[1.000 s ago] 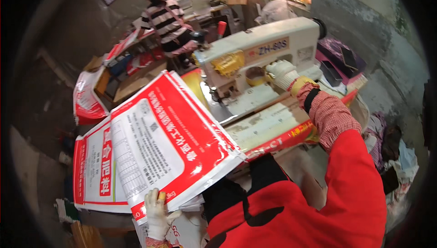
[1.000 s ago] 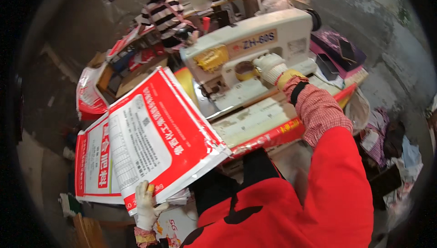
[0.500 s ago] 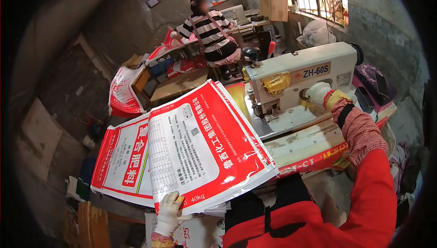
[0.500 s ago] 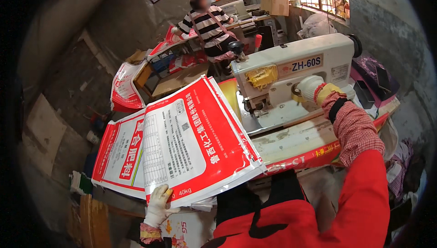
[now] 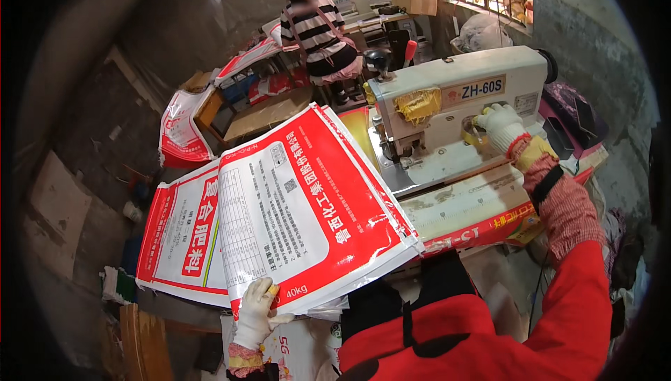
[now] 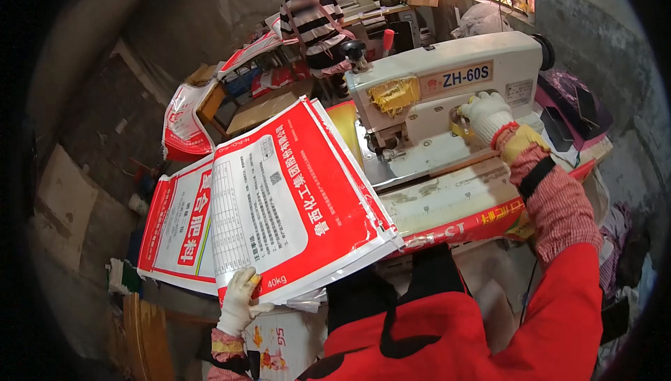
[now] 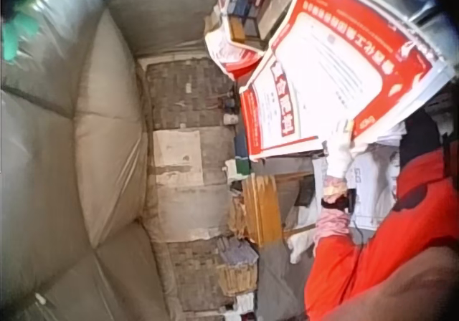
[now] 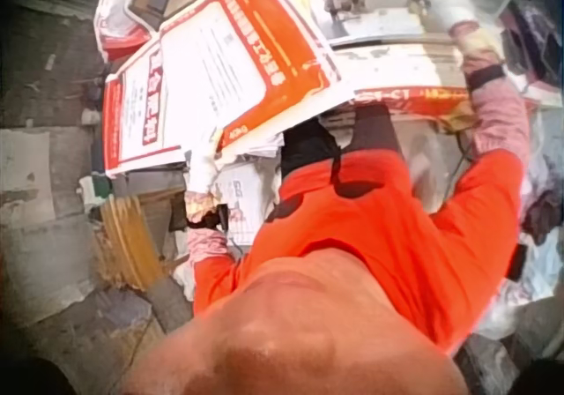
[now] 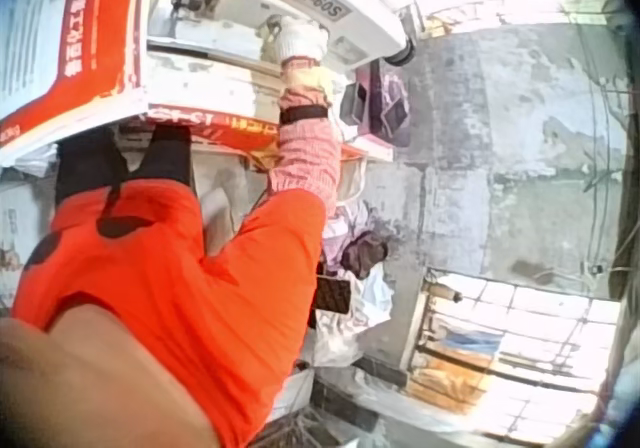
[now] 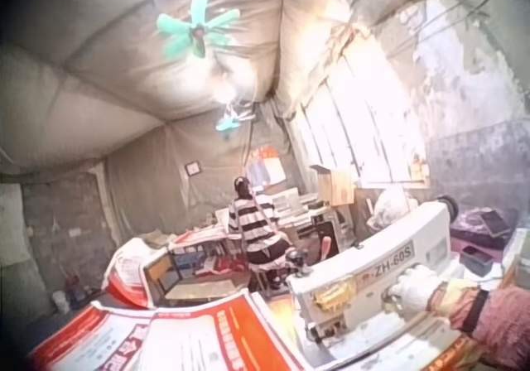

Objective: The recorder is folding and stacking large plastic fertilizer bags after they come off a sewing or sealing machine.

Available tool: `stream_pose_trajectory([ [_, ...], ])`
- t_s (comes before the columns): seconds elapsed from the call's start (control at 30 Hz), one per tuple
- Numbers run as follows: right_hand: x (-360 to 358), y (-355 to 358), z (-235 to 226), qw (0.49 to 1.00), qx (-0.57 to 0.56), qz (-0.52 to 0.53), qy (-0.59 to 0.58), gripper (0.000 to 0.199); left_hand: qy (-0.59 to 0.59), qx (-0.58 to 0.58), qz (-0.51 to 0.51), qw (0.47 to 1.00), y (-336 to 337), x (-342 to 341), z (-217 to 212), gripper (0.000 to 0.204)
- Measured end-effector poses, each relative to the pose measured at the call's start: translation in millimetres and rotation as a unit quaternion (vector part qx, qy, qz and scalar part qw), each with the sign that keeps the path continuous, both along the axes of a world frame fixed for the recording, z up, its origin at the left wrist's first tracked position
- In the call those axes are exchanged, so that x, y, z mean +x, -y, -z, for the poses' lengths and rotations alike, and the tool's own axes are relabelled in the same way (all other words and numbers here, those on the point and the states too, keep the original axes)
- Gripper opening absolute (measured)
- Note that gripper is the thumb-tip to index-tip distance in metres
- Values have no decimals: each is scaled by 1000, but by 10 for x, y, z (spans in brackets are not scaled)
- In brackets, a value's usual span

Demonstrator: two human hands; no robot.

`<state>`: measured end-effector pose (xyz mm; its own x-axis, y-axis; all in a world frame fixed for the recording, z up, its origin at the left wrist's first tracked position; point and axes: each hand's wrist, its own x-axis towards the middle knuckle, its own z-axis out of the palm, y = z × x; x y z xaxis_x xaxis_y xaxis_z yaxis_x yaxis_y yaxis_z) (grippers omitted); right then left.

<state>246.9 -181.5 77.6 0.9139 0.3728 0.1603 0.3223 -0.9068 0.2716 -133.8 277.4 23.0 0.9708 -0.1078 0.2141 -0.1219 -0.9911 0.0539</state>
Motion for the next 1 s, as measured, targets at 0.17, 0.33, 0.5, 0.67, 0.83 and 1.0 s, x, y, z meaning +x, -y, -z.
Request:
stream_pose_trajectory([
  [0.17, -509, -57, 322, 940, 315, -110, 64, 31, 4, -68, 7, 998, 37, 111, 73, 68],
  [0.33, -1422, -784, 640, 775, 585, -169, -166, 37, 82, -32, 22, 996, 208, 339, 218, 56],
  [0.5, -1486, -1194, 819, 826, 483, -87, -277, 43, 60, -8, 63, 996, 627, 540, 266, 57],
  [0.67, -1587, -1193, 678, 840, 423, -30, -339, 44, 101, -41, 53, 993, 839, 615, 362, 56],
  [0.83, -1632, -1201, 674, 863, 410, -19, -295, 41, 134, -47, 46, 989, 953, 760, 485, 56],
  [1.0, -1573, -1135, 624, 857, 382, -30, -345, 40, 126, -70, 24, 989, 1063, 894, 559, 63],
])
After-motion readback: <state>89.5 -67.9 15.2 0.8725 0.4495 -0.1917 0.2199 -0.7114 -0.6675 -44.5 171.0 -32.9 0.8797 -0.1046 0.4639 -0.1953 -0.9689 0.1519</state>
